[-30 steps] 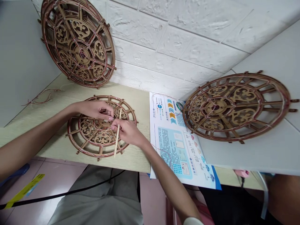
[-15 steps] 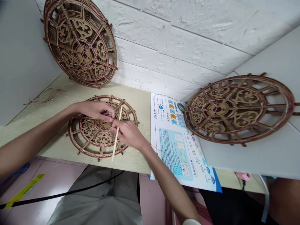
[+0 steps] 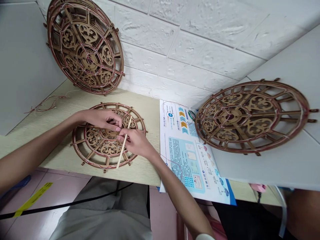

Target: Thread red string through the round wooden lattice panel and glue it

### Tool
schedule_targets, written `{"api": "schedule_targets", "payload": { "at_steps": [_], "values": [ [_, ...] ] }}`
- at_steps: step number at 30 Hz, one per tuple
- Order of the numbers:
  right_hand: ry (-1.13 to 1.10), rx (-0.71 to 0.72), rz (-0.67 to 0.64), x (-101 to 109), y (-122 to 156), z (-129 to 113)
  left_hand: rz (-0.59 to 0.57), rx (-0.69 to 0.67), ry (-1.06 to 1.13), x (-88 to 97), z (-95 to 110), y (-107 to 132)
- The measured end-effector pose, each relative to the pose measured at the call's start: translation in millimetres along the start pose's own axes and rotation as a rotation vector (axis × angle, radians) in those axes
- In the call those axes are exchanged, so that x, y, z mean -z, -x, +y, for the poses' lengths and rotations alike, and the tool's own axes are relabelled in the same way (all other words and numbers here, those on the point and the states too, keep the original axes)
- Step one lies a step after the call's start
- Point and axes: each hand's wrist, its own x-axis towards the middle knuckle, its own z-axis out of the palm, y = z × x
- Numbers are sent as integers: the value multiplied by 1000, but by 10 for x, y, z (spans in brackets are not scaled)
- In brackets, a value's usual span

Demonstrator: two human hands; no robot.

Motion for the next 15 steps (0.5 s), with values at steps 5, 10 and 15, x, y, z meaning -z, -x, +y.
{"api": "schedule_targets", "payload": {
  "at_steps": [5, 10, 15],
  "values": [
    [-1, -54, 32, -20, -3, -17, -11, -4, 17, 5, 23, 4],
    [-67, -96, 87, -29, -20, -1, -4, 11, 31, 9, 36, 17],
    [-82, -110, 94, -15, -16, -4, -23, 18, 79, 11, 37, 19]
  ]
}}
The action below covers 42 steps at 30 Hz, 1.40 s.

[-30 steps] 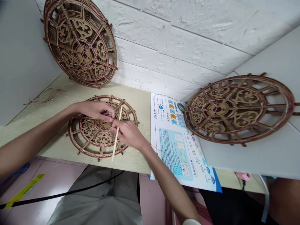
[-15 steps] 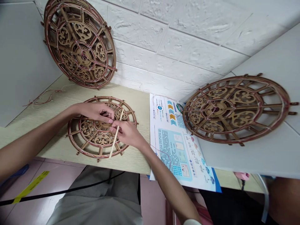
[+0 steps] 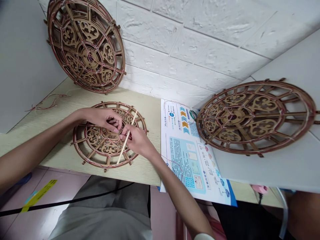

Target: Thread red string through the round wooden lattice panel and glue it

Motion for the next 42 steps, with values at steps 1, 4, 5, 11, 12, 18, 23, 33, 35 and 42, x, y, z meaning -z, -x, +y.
{"api": "schedule_targets", "payload": {
  "at_steps": [1, 4, 5, 11, 12, 18, 23, 33, 35, 42],
  "values": [
    [11, 2, 0, -1, 4, -2, -2, 0, 6, -1, 0, 1],
    [26, 28, -1, -16, 19, 0, 1, 5, 10, -3, 4, 9],
    [27, 33, 3, -22, 24, 2, 0, 3, 10, -2, 6, 11],
    [-33, 106, 87, 58, 73, -21, 338, -59, -152, 23, -65, -10],
    [-56, 116, 139, 94, 83, -34, 429, -60, -218, 25, -94, -13],
    [-167, 80, 571, 258, 118, -61, 369, 238, -461, -64, -140, -5],
    [-335, 68, 538, 222, 122, -86, 188, 361, -545, -217, -18, -64],
    [-255, 175, 377, 56, 147, -175, 270, 211, -676, -292, -92, -120],
    [-249, 174, 378, 60, 143, -172, 272, 205, -674, -292, -95, -119],
    [-234, 164, 333, 38, 125, -157, 261, 210, -677, -291, -128, -122]
  ]
}}
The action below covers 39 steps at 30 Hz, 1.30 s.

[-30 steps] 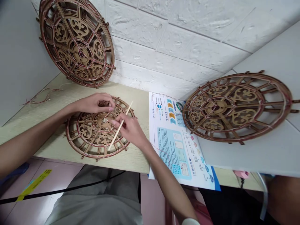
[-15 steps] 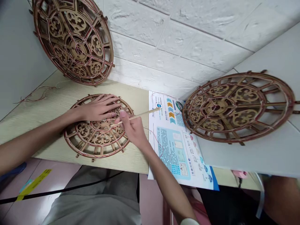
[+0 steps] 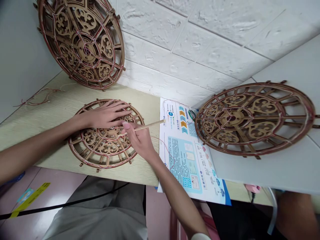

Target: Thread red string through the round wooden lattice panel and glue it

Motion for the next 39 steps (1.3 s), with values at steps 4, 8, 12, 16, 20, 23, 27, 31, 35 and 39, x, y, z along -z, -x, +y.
{"api": "schedule_targets", "payload": {
  "at_steps": [4, 8, 12, 16, 20, 23, 27, 31, 35, 39],
  "values": [
    [-19, 8, 26, 7, 10, 0, -7, 6, -1, 3, 16, -2],
    [-7, 5, 27, 6, 15, 4, -20, 21, -17, 11, 38, -8],
    [19, 8, 27, -22, 11, 20, -4, 5, -12, 11, 28, -2],
    [20, 65, 30, -53, 14, 36, -7, -5, 1, 7, 20, 6],
    [10, 82, 52, -85, 40, 38, 2, -8, -17, -3, 27, 6],
    [45, 91, 72, -116, 57, 14, 15, -16, -14, -9, 22, 12],
    [105, 185, 83, -156, 54, -21, 17, -24, 15, -10, 6, 24],
    [43, 74, 90, -174, 38, 4, 10, -11, 28, 1, 10, 22],
    [-75, -80, 46, -135, 26, 41, -2, -12, 19, 10, 17, 6],
    [-86, -45, 110, -60, 21, 16, 9, -13, 18, 6, 12, 1]
  ]
}}
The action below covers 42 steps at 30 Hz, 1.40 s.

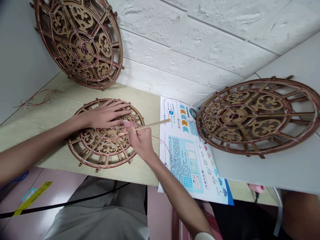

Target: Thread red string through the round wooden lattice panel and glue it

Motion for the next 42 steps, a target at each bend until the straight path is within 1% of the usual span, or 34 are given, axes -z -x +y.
{"api": "schedule_targets", "payload": {
  "at_steps": [3, 7, 11, 14, 17, 20, 24, 29, 32, 34, 36, 37, 38, 42],
  "values": [
    [2, 51, 41, 24, -6, -17, 5, 2, -4, 5, 6, 4],
    [59, 77, -27, 6, -11, 19, -15, 3, -4, 21, 18, 4],
    [107, 66, -63, -13, -13, 66, -13, 8, 0, 7, 9, 2],
    [129, 44, -77, -19, -10, 91, 6, 2, 7, -7, 1, 5],
    [130, 51, -70, -29, -5, 103, 2, 6, -1, -5, 4, 10],
    [129, 70, -78, -51, -11, 91, -8, 15, 4, 0, 10, 9],
    [136, 65, -103, -94, -36, 58, 10, 9, 26, -13, 7, 6],
    [142, 57, -97, -110, -36, 55, 28, 1, 44, -30, -9, 15],
    [84, 56, -85, -79, -8, 53, 10, -3, 26, -32, -10, 16],
    [48, 38, -22, -51, 10, 41, 17, 3, 16, -35, -6, 12],
    [49, 20, 50, -30, 20, 29, 28, 7, -1, -39, -2, 6],
    [60, 20, 67, -23, 21, 28, 28, 7, -10, -41, 0, 4],
    [75, 28, 62, -21, 20, 30, 24, 4, -17, -42, 1, 2],
    [134, 53, -24, -31, 12, 69, 26, -10, -2, -36, 5, 2]
  ]
}}
